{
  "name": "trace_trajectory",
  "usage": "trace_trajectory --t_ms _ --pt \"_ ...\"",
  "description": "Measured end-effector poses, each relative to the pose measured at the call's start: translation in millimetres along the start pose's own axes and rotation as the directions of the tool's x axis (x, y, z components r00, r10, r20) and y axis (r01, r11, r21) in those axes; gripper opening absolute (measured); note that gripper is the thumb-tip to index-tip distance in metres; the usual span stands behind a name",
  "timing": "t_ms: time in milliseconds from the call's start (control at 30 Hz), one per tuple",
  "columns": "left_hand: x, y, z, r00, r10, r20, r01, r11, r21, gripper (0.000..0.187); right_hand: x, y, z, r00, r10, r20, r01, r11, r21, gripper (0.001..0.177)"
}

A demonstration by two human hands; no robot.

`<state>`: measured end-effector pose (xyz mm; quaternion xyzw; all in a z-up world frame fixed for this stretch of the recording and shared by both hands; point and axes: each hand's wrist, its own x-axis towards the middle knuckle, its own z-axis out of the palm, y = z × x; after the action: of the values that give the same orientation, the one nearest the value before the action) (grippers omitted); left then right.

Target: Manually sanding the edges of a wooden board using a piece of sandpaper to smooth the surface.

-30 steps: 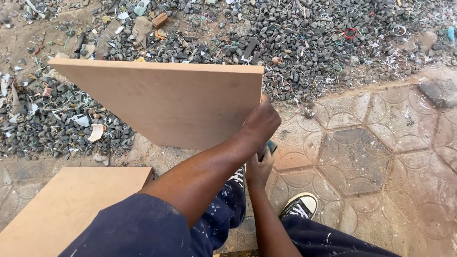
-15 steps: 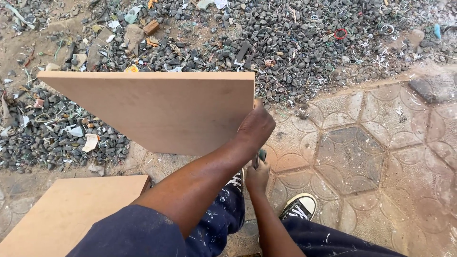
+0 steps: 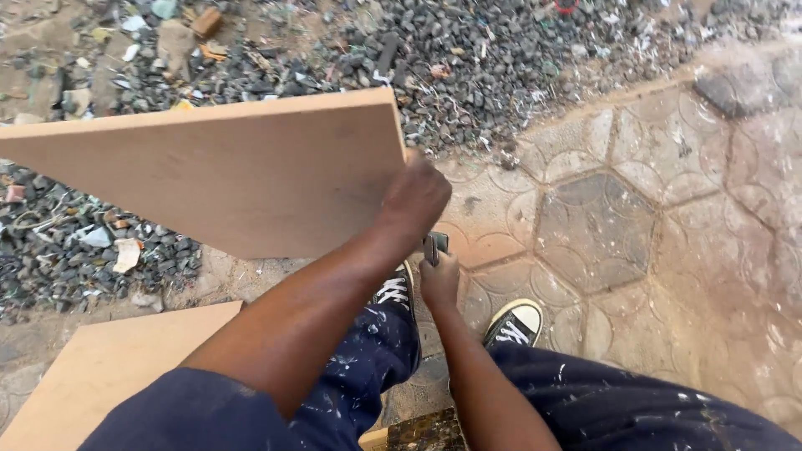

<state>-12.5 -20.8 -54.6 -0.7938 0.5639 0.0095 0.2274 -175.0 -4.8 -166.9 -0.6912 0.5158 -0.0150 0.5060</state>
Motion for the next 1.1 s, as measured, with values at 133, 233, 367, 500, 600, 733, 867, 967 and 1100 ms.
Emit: trace_trajectory --t_ms 133,233,367,500,600,733,867,967,1100 --pt "5 -2 10 0.999 0.015 0.035 -0.014 0.999 -0.029 0.026 1 -31 -17 0.999 -0.035 0.032 0.035 0.999 0.025 0.015" --pt "4 -5 12 1.0 0.005 0.008 -0.005 0.998 -0.065 0.025 -22 -65 -20 0.998 -0.025 -0.053 0.034 0.984 0.175 0.014" --pt "6 -9 11 1.0 0.02 0.019 -0.019 0.997 -0.077 0.024 3 -6 -8 0.999 -0.036 -0.019 0.038 0.99 0.137 0.018" --pt "8 -6 23 1.0 0.011 -0.023 -0.012 0.999 -0.053 0.022 7 -11 -3 1.0 0.022 -0.017 -0.02 0.998 0.064 0.023" --pt "8 -5 21 1.0 -0.027 -0.008 0.027 0.997 -0.068 0.026 -46 -89 -9 0.994 -0.094 -0.061 0.104 0.977 0.186 0.02" --pt "5 -7 13 0.999 -0.03 -0.014 0.028 0.996 -0.09 0.03 -49 -86 1 0.996 -0.075 0.056 0.07 0.993 0.094 0.054" --pt "-1 -4 4 1.0 -0.003 0.017 0.004 0.998 -0.064 0.026 -16 -9 20 0.978 0.16 0.135 -0.161 0.987 0.0 0.035" --pt "4 -3 7 1.0 -0.016 0.003 0.016 0.998 -0.066 0.026 -33 -53 9 0.987 0.125 0.103 -0.141 0.976 0.166 0.04" --pt "-5 -7 -10 0.997 0.03 0.073 -0.027 0.999 -0.034 0.02 -52 -79 19 1.0 0.011 -0.011 -0.007 0.954 0.3 0.034"
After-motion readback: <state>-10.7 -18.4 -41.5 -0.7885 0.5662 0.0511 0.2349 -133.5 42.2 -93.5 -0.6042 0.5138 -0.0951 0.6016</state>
